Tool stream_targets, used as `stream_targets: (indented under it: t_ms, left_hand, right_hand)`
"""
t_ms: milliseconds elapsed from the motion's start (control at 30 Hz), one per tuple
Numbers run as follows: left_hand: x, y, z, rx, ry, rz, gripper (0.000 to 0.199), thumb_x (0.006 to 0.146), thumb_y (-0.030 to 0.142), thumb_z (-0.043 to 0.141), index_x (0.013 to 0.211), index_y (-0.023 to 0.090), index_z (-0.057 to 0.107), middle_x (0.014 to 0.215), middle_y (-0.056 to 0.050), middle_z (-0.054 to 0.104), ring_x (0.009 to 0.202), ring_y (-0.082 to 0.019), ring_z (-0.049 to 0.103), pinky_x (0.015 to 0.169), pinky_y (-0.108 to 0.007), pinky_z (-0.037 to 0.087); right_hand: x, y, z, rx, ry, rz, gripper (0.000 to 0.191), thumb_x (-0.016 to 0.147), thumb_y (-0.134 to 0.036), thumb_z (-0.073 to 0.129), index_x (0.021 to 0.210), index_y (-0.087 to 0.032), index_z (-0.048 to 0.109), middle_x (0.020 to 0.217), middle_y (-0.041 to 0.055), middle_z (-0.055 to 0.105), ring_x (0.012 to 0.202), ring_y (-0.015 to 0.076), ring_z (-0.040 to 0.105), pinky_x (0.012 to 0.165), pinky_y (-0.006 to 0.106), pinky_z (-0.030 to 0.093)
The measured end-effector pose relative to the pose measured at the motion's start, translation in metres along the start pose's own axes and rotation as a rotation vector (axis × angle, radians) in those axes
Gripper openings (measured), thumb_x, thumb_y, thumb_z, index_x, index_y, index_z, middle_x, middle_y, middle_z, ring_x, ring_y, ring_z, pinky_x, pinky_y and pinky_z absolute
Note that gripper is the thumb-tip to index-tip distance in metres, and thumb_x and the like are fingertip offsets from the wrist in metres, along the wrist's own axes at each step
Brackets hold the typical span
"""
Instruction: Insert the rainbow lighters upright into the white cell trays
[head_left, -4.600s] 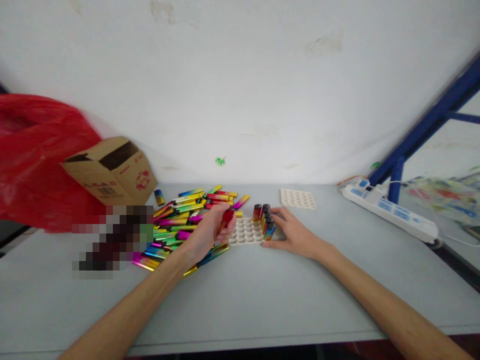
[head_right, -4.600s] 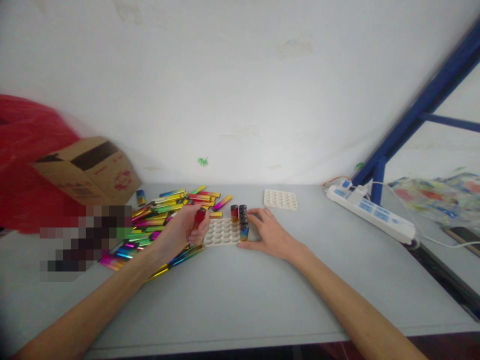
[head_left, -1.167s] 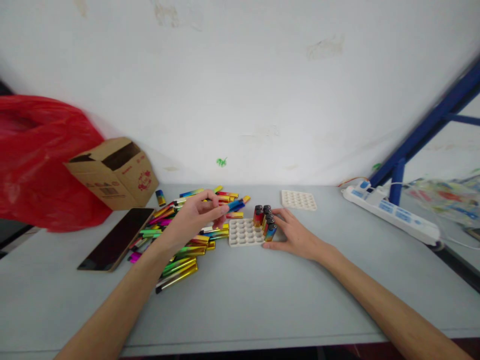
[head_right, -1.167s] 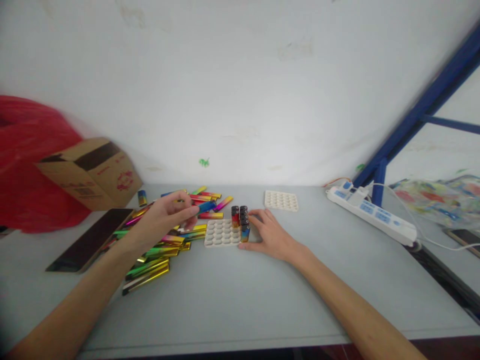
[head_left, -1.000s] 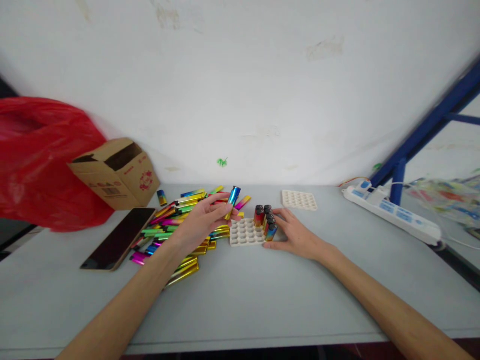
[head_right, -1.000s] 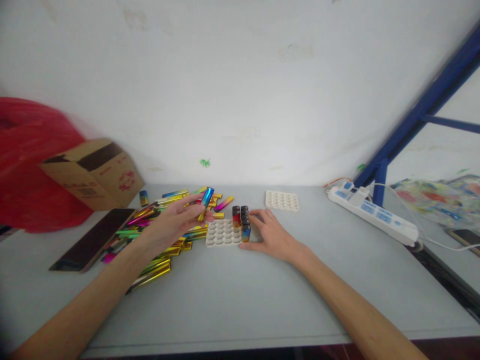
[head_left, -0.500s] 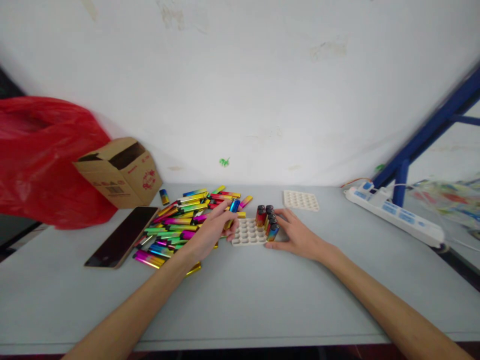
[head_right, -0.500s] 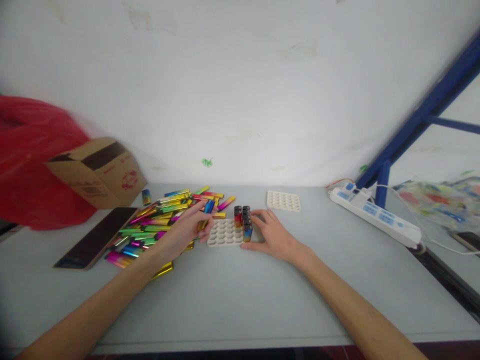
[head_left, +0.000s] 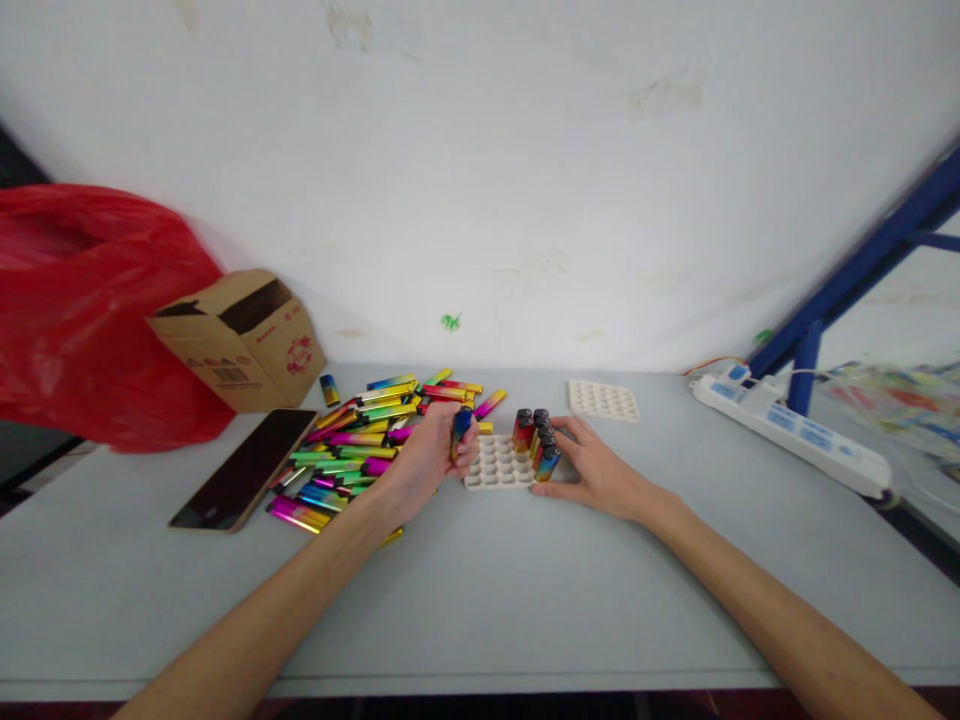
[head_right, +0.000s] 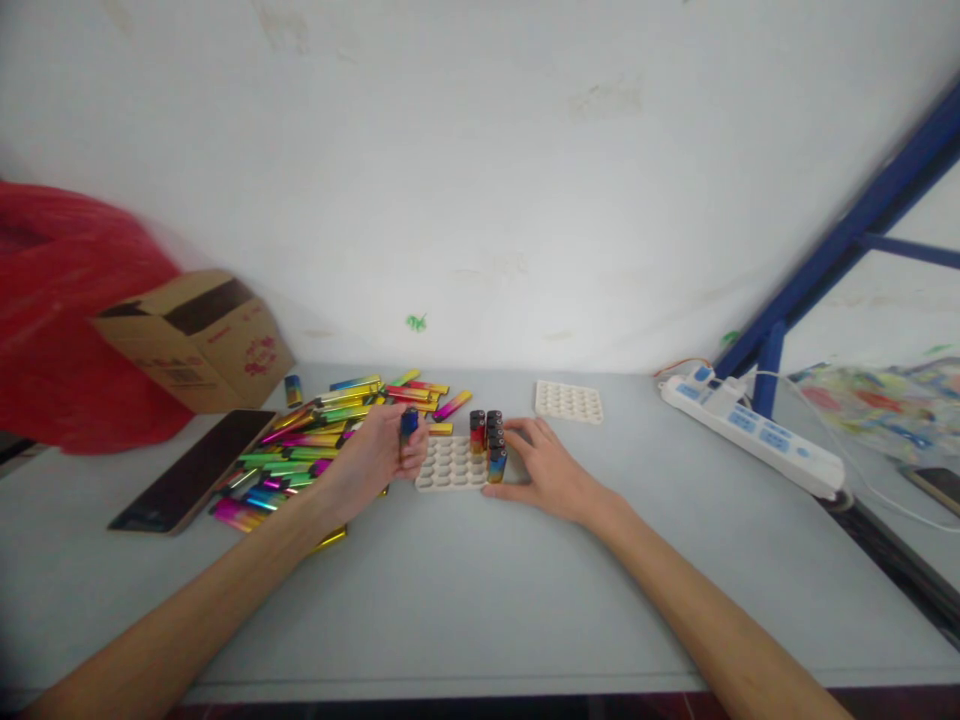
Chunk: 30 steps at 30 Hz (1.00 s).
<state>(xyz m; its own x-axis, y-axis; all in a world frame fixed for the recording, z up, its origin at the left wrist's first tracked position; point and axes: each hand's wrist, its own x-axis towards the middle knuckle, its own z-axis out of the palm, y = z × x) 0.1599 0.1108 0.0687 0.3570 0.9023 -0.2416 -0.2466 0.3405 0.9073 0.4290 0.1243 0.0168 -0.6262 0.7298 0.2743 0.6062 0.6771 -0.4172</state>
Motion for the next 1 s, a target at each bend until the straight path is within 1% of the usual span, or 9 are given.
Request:
stream_targets:
  t_ms: [167,300,433,533,633,700,800,867,1000]
  left_hand:
    - [-0.001,-0.002,0.001,0.030,-0.007,0.016,0.034,0.090,0.043,0.041,0.066,0.020,0.046,0.064,0.004,0.031,0.053,-0.011,0.027,0.048,-0.021,0.026]
    - [0.002,-0.005,-0.003,0.021,-0.032,0.024,0.035,0.092,0.046,0.041,0.070,0.019,0.048,0.064,0.005,0.032,0.054,-0.011,0.028,0.049,-0.021,0.028]
    - [0.004,-0.008,-0.004,-0.020,-0.077,0.031,0.038,0.092,0.055,0.046,0.083,0.018,0.054,0.066,0.004,0.040,0.055,-0.012,0.035,0.050,-0.023,0.033]
    - [0.004,-0.011,-0.001,0.008,-0.039,0.099,0.032,0.091,0.053,0.055,0.092,0.021,0.051,0.065,0.005,0.048,0.054,-0.013,0.041,0.053,-0.024,0.038]
    - [0.005,-0.013,0.003,0.231,0.063,0.263,0.026,0.093,0.046,0.061,0.095,0.022,0.053,0.070,0.002,0.061,0.061,-0.015,0.054,0.061,-0.026,0.045]
    - [0.006,-0.015,0.004,0.426,0.085,0.396,0.026,0.095,0.045,0.062,0.101,0.020,0.062,0.085,-0.003,0.071,0.079,-0.018,0.064,0.074,-0.029,0.050]
    - [0.008,-0.017,0.006,0.669,0.082,0.587,0.028,0.094,0.041,0.067,0.110,0.019,0.073,0.110,-0.010,0.074,0.104,-0.024,0.067,0.091,-0.035,0.052]
    - [0.011,-0.019,0.007,0.796,0.054,0.660,0.027,0.094,0.037,0.069,0.112,0.019,0.076,0.112,-0.010,0.076,0.104,-0.024,0.068,0.094,-0.036,0.053]
    - [0.015,-0.024,0.008,0.963,0.003,0.700,0.024,0.095,0.031,0.068,0.114,0.019,0.078,0.108,-0.008,0.080,0.091,-0.022,0.073,0.086,-0.033,0.057]
  right_hand:
    - [0.000,-0.002,-0.001,-0.003,0.001,0.007,0.072,0.088,-0.061,0.074,0.141,-0.017,0.056,0.141,0.0186,0.054,0.131,0.0351,0.053,0.114,0.055,0.046]
    - [0.001,-0.002,-0.001,-0.008,-0.006,0.003,0.072,0.088,-0.061,0.073,0.141,-0.015,0.056,0.142,0.0191,0.054,0.131,0.0347,0.052,0.114,0.054,0.046]
    - [0.000,-0.001,-0.001,-0.011,-0.008,0.002,0.073,0.088,-0.062,0.073,0.142,-0.016,0.056,0.142,0.0185,0.054,0.131,0.0347,0.053,0.114,0.053,0.046]
    - [0.000,0.000,0.000,-0.006,0.002,0.005,0.073,0.088,-0.062,0.073,0.143,-0.018,0.056,0.142,0.0177,0.055,0.131,0.0348,0.053,0.113,0.053,0.047]
    - [0.000,0.000,0.000,-0.006,0.008,0.005,0.073,0.087,-0.062,0.074,0.143,-0.017,0.056,0.141,0.0181,0.055,0.129,0.0350,0.054,0.111,0.053,0.048]
    - [0.000,0.000,0.000,-0.008,0.006,0.001,0.074,0.087,-0.061,0.074,0.143,-0.016,0.056,0.140,0.0185,0.055,0.128,0.0348,0.054,0.111,0.053,0.048]
    - [0.001,-0.001,0.000,-0.005,0.011,-0.009,0.074,0.087,-0.060,0.075,0.143,-0.015,0.055,0.140,0.0186,0.055,0.127,0.0345,0.054,0.111,0.053,0.048]
    - [0.001,-0.001,0.000,-0.006,0.012,-0.016,0.075,0.087,-0.060,0.075,0.144,-0.015,0.054,0.140,0.0188,0.055,0.127,0.0347,0.053,0.111,0.054,0.047]
    - [0.001,-0.001,-0.001,-0.009,0.005,-0.031,0.078,0.088,-0.061,0.074,0.146,-0.015,0.052,0.141,0.0190,0.054,0.127,0.0348,0.052,0.112,0.054,0.046]
